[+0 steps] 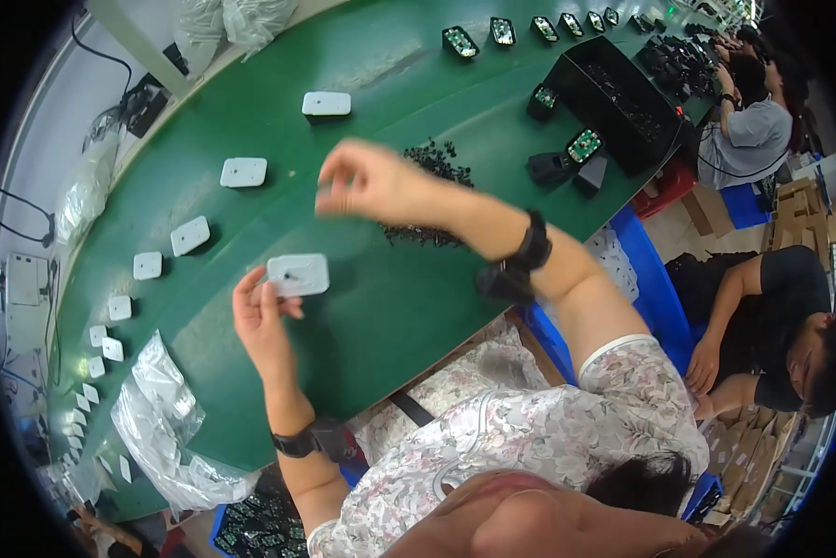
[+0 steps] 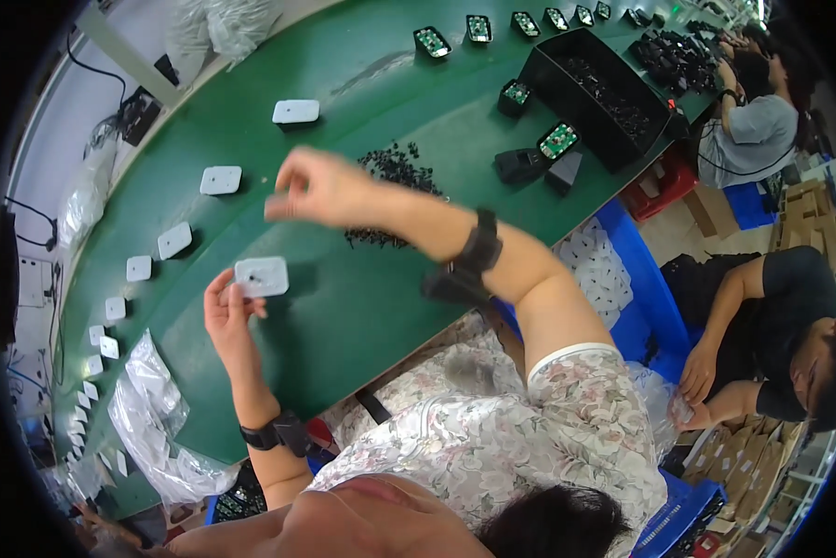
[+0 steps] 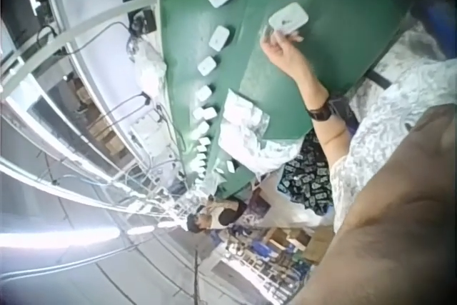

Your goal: The person picks up a white cover, inserts a small black component into it, and presses a black housing onto the assembly. The completed unit is placed on the green workbench before the person reaches for another cover.

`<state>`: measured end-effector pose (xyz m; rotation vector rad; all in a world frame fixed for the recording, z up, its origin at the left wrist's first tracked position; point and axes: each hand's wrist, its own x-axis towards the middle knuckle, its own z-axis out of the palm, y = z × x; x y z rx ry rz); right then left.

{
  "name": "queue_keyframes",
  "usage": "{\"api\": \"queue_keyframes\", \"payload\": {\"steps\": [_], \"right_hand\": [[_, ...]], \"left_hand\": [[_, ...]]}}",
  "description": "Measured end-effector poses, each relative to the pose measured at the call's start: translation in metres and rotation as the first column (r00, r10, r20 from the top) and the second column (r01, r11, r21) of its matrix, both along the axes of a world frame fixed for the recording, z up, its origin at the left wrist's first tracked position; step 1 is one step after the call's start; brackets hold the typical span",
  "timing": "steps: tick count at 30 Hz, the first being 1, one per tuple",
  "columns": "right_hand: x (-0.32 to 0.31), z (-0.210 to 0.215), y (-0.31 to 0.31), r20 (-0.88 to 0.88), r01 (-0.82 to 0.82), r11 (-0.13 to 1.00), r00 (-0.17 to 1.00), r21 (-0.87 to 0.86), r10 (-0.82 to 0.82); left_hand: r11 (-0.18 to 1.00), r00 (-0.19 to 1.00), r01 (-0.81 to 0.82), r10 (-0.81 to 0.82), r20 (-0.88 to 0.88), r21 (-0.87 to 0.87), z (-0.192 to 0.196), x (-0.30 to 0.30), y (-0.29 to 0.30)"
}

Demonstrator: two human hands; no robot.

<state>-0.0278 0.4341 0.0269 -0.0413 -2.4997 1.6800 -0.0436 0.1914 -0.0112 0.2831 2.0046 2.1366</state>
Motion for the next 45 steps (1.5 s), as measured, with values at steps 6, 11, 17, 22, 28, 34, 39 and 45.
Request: {"api": "queue_keyframes", "payload": {"steps": [6, 11, 17, 22, 28, 34, 39, 45], "right_hand": [[-0.085, -0.014, 0.196, -0.378, 0.585, 0.178, 0.696, 0.791, -0.611], [-0.091, -0.022, 0.251, -0.013, 0.337, 0.315, 0.701, 0.887, -0.713], [-0.064, 0.019, 0.12, -0.019, 0.134, 0.971, 0.991, 0.197, -0.133], [0.052, 0.018, -0.019, -0.247, -0.282, 0.897, 0.894, 0.34, 0.375], [0.089, -0.021, -0.037, -0.151, -0.258, 0.792, 0.904, 0.554, 0.4], [0.073, -0.017, -0.055, -0.18, -0.205, 0.799, 0.915, 0.565, 0.362], [0.045, -0.024, -0.089, -0.275, -0.16, 0.823, 0.893, 0.545, 0.356], [0.035, -0.039, -0.098, -0.219, -0.197, 0.751, 0.883, 0.63, 0.416]], "left_hand": [[0.726, 0.975, -0.009, -0.148, -0.168, -0.688, -0.014, -0.027, -0.052], [0.644, 0.927, -0.166, -0.157, -0.341, -0.746, -0.001, -0.012, -0.047], [0.326, 0.851, -0.367, -0.262, -0.456, -0.871, 0.009, 0.031, -0.029], [0.423, 0.784, -0.409, -0.291, -0.549, -0.808, 0.004, 0.038, -0.035], [0.695, 0.699, -0.247, -0.354, -0.622, -0.675, -0.012, 0.031, -0.041], [0.811, 0.735, -0.104, -0.327, -0.594, -0.575, -0.019, 0.021, -0.044], [0.899, 0.77, -0.127, -0.177, -0.613, -0.42, -0.025, 0.022, -0.058], [0.77, 0.719, -0.143, -0.351, -0.6, -0.622, -0.039, 0.026, -0.061]]}}
